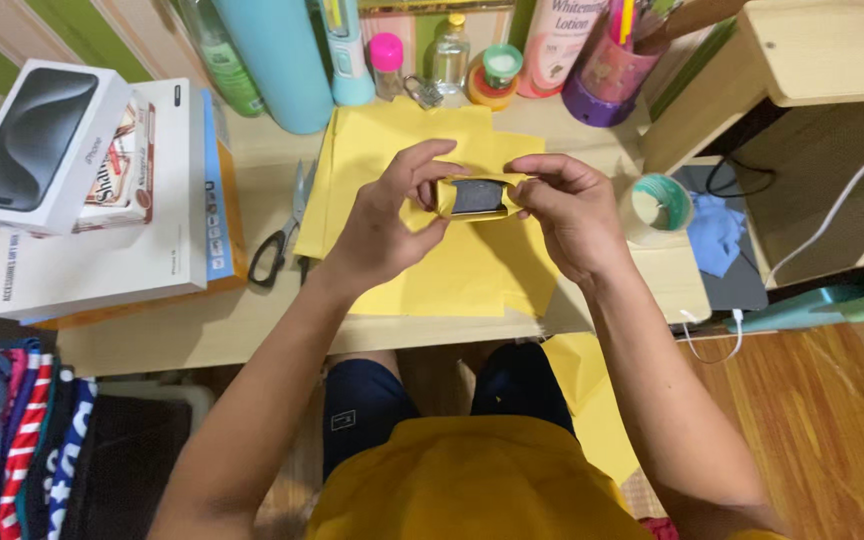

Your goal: The person wraps a small box in yellow paper. They place the box on the paper, fold the paper around it, and use scissors to trim the excess. The person then folds the edges and secures the package with tape.

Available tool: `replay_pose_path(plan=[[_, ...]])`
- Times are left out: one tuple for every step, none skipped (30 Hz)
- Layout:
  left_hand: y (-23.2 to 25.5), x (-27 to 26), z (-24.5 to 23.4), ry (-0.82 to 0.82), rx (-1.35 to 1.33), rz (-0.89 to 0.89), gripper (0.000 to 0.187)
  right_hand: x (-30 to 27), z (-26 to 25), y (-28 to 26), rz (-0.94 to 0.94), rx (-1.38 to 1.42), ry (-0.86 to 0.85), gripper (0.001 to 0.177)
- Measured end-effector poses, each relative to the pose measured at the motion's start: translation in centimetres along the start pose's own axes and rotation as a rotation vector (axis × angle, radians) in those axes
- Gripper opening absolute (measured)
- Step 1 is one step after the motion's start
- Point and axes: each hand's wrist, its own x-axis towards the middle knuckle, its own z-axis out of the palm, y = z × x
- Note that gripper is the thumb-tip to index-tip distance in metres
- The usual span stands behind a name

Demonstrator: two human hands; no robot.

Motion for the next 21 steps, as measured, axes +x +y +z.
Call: replay_pose_path(plan=[[0.3, 0.2, 0.0, 0.02, 0.12, 0.013, 0.079, 0.0, 0.4, 0.0, 0.019, -0.01, 0.003, 0.023], [0.5, 0.8, 0.0, 0.042, 0.116, 0.019, 0.08, 0.2, 0.7, -0.4, -0.004, -0.01, -0.007, 0.024], [0.9, 1.2, 0.0, 0.065, 0.112, 0.026, 0.081, 0.3, 1.0, -0.8, -0.027, -0.011, -0.018, 0.025], [1.4, 1.5, -0.1, 0.085, 0.105, 0.028, 0.081, 0.0, 1.4, -1.3, -0.045, -0.011, -0.024, 0.027], [1.8, 1.8, -0.4, 0.101, 0.13, 0.112, 0.079, -0.2, 1.7, -2.0, -0.087, -0.037, -0.031, 0.028], [2.3, 1.9, -0.7, 0.116, 0.153, 0.196, 0.077, -0.6, 1.7, -2.9, -0.127, -0.064, -0.036, 0.03], [2.8, 1.9, -1.0, 0.131, 0.174, 0.28, 0.075, -1.1, 1.8, -3.8, -0.167, -0.091, -0.04, 0.032], [3.4, 1.8, -1.2, 0.136, 0.012, 0.191, 0.076, -1.8, 1.9, -4.7, -0.229, -0.123, -0.024, 0.034], [4.2, 1.4, -1.3, 0.139, -0.15, 0.1, 0.077, -2.8, 2.0, -5.5, -0.29, -0.154, -0.007, 0.037], [5.0, 0.9, -1.4, 0.144, -0.308, 0.01, 0.08, -3.8, 2.3, -6.1, -0.353, -0.185, 0.005, 0.04], [5.7, 0.5, -1.1, 0.156, -0.286, -0.012, 0.08, -4.6, 2.8, -6.3, -0.495, -0.191, -0.017, 0.041], [6.4, -0.1, -0.7, 0.17, -0.265, -0.036, 0.081, -5.3, 3.2, -6.2, -0.634, -0.195, -0.042, 0.041], [6.9, -0.7, -0.5, 0.185, -0.243, -0.061, 0.082, -6.2, 3.3, -6.3, -0.704, -0.235, -0.083, 0.043], [7.6, -1.7, -0.3, 0.192, -0.224, -0.06, 0.076, -6.9, 3.4, -6.2, -0.772, -0.268, -0.128, 0.045], [8.2, -2.7, -0.1, 0.2, -0.204, -0.059, 0.069, -7.8, 3.1, -6.2, -0.769, -0.337, -0.187, 0.048], [8.6, -3.5, 0.0, 0.208, -0.19, -0.066, 0.063, -8.7, 2.8, -6.0, -0.757, -0.407, -0.244, 0.051], [8.7, -4.2, -0.2, 0.191, -0.096, -0.062, 0.058, -9.4, 2.7, -5.4, -0.678, -0.375, -0.229, 0.05], [9.0, -5.0, -0.3, 0.169, -0.013, -0.061, 0.054, -10.3, 2.3, -4.9, -0.592, -0.348, -0.208, 0.05], [9.3, -5.5, -0.2, 0.148, 0.07, -0.06, 0.05, -10.9, 1.9, -4.4, -0.507, -0.321, -0.187, 0.049], [9.4, -5.7, -0.1, 0.145, 0.028, -0.07, 0.045, -11.3, 1.5, -4.2, -0.495, -0.376, -0.197, 0.048], [9.6, -5.8, 0.1, 0.142, -0.015, -0.079, 0.041, -11.7, 1.1, -4.2, -0.483, -0.431, -0.209, 0.046]])
